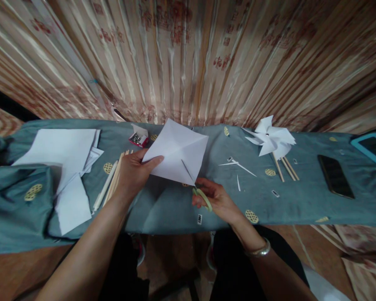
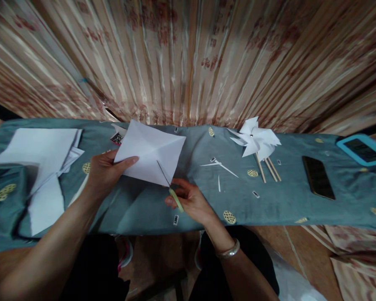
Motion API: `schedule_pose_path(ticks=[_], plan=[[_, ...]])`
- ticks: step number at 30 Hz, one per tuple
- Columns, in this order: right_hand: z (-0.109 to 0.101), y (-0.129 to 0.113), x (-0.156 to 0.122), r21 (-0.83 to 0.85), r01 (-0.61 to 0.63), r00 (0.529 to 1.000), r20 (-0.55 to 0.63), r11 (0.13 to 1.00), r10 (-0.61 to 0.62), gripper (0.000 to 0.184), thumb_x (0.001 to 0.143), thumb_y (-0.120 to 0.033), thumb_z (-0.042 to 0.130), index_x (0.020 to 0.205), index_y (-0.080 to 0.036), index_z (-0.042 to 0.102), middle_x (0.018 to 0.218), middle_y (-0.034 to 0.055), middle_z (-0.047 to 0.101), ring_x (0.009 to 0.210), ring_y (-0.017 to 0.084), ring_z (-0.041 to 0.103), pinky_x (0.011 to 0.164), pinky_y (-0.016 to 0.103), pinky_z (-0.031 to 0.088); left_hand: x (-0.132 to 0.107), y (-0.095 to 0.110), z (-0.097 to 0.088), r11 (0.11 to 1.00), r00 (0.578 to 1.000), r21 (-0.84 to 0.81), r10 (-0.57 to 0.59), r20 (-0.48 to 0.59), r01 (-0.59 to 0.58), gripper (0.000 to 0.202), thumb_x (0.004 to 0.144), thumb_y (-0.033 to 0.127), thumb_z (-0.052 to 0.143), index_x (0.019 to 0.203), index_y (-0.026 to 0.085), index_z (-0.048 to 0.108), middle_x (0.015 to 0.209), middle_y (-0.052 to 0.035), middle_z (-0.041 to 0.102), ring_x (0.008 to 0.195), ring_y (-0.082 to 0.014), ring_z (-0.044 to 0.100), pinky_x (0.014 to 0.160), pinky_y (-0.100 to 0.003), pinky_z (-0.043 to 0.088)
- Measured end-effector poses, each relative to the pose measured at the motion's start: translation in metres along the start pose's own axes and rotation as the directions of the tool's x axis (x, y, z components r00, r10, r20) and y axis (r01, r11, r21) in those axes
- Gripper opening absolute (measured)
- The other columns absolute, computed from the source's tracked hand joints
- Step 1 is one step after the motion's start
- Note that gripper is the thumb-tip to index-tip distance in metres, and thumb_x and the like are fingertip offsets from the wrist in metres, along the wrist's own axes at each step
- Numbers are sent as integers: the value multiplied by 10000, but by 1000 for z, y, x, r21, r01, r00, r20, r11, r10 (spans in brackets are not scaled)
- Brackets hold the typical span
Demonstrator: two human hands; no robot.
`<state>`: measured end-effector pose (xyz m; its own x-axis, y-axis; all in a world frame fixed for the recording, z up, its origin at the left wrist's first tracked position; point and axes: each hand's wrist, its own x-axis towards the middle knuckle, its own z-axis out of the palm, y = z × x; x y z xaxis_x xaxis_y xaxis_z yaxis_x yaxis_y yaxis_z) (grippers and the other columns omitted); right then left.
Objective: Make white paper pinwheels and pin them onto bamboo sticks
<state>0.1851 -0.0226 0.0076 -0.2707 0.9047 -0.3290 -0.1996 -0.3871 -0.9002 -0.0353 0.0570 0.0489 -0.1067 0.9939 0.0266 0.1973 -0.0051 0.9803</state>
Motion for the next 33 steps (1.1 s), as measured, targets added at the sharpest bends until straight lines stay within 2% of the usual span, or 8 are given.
schedule_pose_path(ticks=[5,11,17,33], plan=[[3,-6,-1,-59,7,1000,13,998,-7,614,636,-439,836,1114,-201,534,636,-46,664,530,103,595,547,249,496,1,-2,0,1000,1000,4,8,4,-8,280,628,359,799,832,169,780,712,-4,736,597,-166,614,536,-255,457],[1,-7,-1,-66,14,1000,14,998,-13,617,625,-439,848,1110,-195,556,662,-18,668,560,119,602,548,259,482,0,-3,3,999,999,-30,-26,34,27,290,587,359,814,795,162,773,688,5,728,603,-167,615,553,-254,457],[3,-7,-2,-72,11,1000,8,997,-10,638,627,-424,837,1146,-196,544,632,-42,648,550,124,606,550,263,494,-1,-1,3,999,999,-37,-33,37,35,297,584,361,812,798,159,771,687,6,729,602,-170,619,551,-256,464],[4,-9,-2,-47,-17,999,-28,999,16,602,582,-413,867,1066,-194,584,598,-56,658,516,105,605,519,235,492,-4,4,4,992,992,-75,-99,79,105,301,562,353,817,784,159,761,690,0,726,598,-170,617,556,-264,473]])
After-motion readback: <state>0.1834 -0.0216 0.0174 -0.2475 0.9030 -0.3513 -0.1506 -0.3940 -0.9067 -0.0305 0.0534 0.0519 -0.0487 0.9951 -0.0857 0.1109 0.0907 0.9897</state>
